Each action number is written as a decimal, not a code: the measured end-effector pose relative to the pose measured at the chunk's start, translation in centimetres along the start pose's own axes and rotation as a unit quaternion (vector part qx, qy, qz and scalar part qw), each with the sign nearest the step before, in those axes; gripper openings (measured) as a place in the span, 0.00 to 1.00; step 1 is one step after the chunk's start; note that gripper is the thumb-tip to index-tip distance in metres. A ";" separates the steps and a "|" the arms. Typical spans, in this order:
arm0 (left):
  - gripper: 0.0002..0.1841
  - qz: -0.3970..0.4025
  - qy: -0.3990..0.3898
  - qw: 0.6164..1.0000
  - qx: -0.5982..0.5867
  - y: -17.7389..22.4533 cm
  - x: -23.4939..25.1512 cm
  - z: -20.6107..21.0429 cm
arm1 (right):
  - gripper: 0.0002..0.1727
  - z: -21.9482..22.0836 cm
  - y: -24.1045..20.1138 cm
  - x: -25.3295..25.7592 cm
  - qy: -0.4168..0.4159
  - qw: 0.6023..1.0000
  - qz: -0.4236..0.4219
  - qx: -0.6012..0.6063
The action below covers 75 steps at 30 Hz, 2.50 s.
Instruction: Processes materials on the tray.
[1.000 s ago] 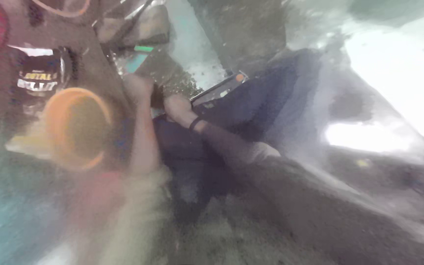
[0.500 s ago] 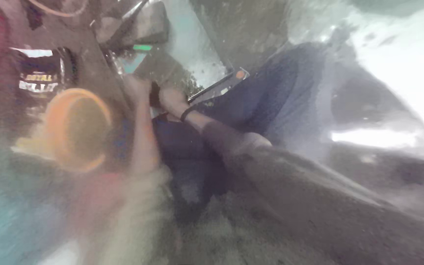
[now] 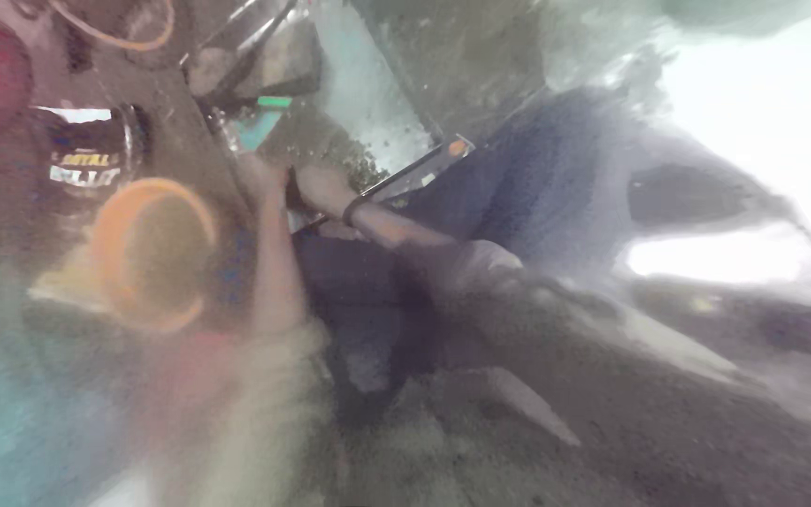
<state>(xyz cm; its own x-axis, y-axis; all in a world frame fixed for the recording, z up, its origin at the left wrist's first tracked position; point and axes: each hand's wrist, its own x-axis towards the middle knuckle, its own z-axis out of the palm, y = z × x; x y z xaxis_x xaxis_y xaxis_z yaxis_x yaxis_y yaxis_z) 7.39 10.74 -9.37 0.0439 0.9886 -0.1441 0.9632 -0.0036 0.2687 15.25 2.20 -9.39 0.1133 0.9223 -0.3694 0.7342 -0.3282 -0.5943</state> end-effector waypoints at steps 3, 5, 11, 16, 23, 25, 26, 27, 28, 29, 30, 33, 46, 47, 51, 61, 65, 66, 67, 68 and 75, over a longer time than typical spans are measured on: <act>0.38 0.001 0.004 1.000 -0.019 -0.2 -0.1 0.1 | 0.19 0.4 0.2 1.2 0.007 1.000 -0.015 0.021; 0.38 0.005 0.004 1.000 -0.031 -0.3 0.1 0.4 | 0.18 0.5 0.4 1.4 0.006 1.000 -0.013 0.023; 0.32 0.020 0.003 1.000 0.000 -0.5 0.5 0.6 | 0.19 2.2 0.9 0.3 -0.025 0.999 0.031 -0.002; 0.35 0.022 -0.002 1.000 -0.015 -0.2 0.7 0.6 | 0.16 1.0 2.2 -2.7 -0.071 0.994 0.028 -0.079; 0.31 0.038 0.017 0.999 0.000 0.7 -0.8 -0.5 | 0.15 -1.7 0.5 -2.1 -0.046 0.998 0.029 -0.009; 0.25 0.024 0.007 1.000 0.018 0.5 -0.6 -0.2 | 0.15 -1.6 -0.1 -1.3 -0.053 0.998 0.025 -0.006; 0.25 0.016 0.003 0.999 0.028 0.3 -0.5 -0.1 | 0.16 -1.1 -0.2 -0.7 -0.044 0.999 0.020 -0.006; 0.27 0.011 0.000 0.999 0.034 0.2 -0.4 0.1 | 0.18 -0.6 -0.2 -0.2 -0.037 0.999 0.013 -0.008; 0.28 0.012 0.000 0.999 0.033 0.0 -0.2 0.4 | 0.20 -0.1 -0.2 0.1 -0.032 0.999 0.008 -0.006; 0.28 0.014 -0.005 1.000 0.028 -0.2 0.0 0.7 | 0.23 0.2 -0.1 0.2 -0.027 1.000 0.008 0.001; 0.29 0.017 -0.010 0.999 0.027 -0.2 0.1 0.7 | 0.24 0.4 -0.1 0.4 -0.023 1.000 0.010 0.007; 0.28 0.019 -0.018 0.999 0.025 0.0 0.2 0.6 | 0.24 1.0 0.3 0.5 -0.025 0.999 0.020 0.015; 0.26 0.012 -0.017 0.999 0.043 0.1 -0.2 0.3 | 0.17 1.6 1.6 -2.6 -0.007 1.000 -0.007 -0.021; 0.24 0.021 -0.011 0.998 0.056 -0.3 0.3 0.6 | 0.16 1.3 1.3 -2.1 -0.005 1.000 0.001 -0.007; 0.22 0.026 -0.017 0.998 0.061 -0.1 0.1 0.5 | 0.17 1.4 0.7 -0.1 0.008 1.000 -0.008 0.008; 0.29 0.024 -0.012 0.999 0.034 0.2 0.0 0.6 | 0.20 1.7 0.8 -0.8 -0.017 1.000 0.006 0.005; 0.26 0.026 -0.009 1.000 0.011 0.5 -0.4 0.1 | 0.17 1.4 1.3 -1.6 -0.053 0.998 0.024 -0.038; 0.25 0.026 -0.008 1.000 0.007 0.4 -0.5 0.1 | 0.17 1.2 1.4 -1.8 -0.054 0.997 0.028 -0.049; 0.23 0.025 -0.008 1.000 0.008 0.3 -0.5 0.2 | 0.16 1.0 1.4 -2.0 -0.053 0.997 0.033 -0.045; 0.22 0.022 -0.008 1.000 0.013 0.4 -0.5 0.2 | 0.16 0.7 1.4 -2.1 -0.049 0.998 0.037 -0.032; 0.28 0.024 0.001 0.999 0.039 0.4 -0.6 0.0 | 0.14 0.2 0.6 0.2 -0.027 0.999 0.039 0.007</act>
<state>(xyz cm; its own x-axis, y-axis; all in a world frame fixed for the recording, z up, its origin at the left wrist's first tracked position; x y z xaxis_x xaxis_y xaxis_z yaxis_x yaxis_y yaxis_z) 7.70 10.17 -9.14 0.0905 0.9872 -0.1312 0.9776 -0.0629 0.2008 15.60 2.17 -10.01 0.1344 0.8814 -0.4529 0.7146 -0.4028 -0.5719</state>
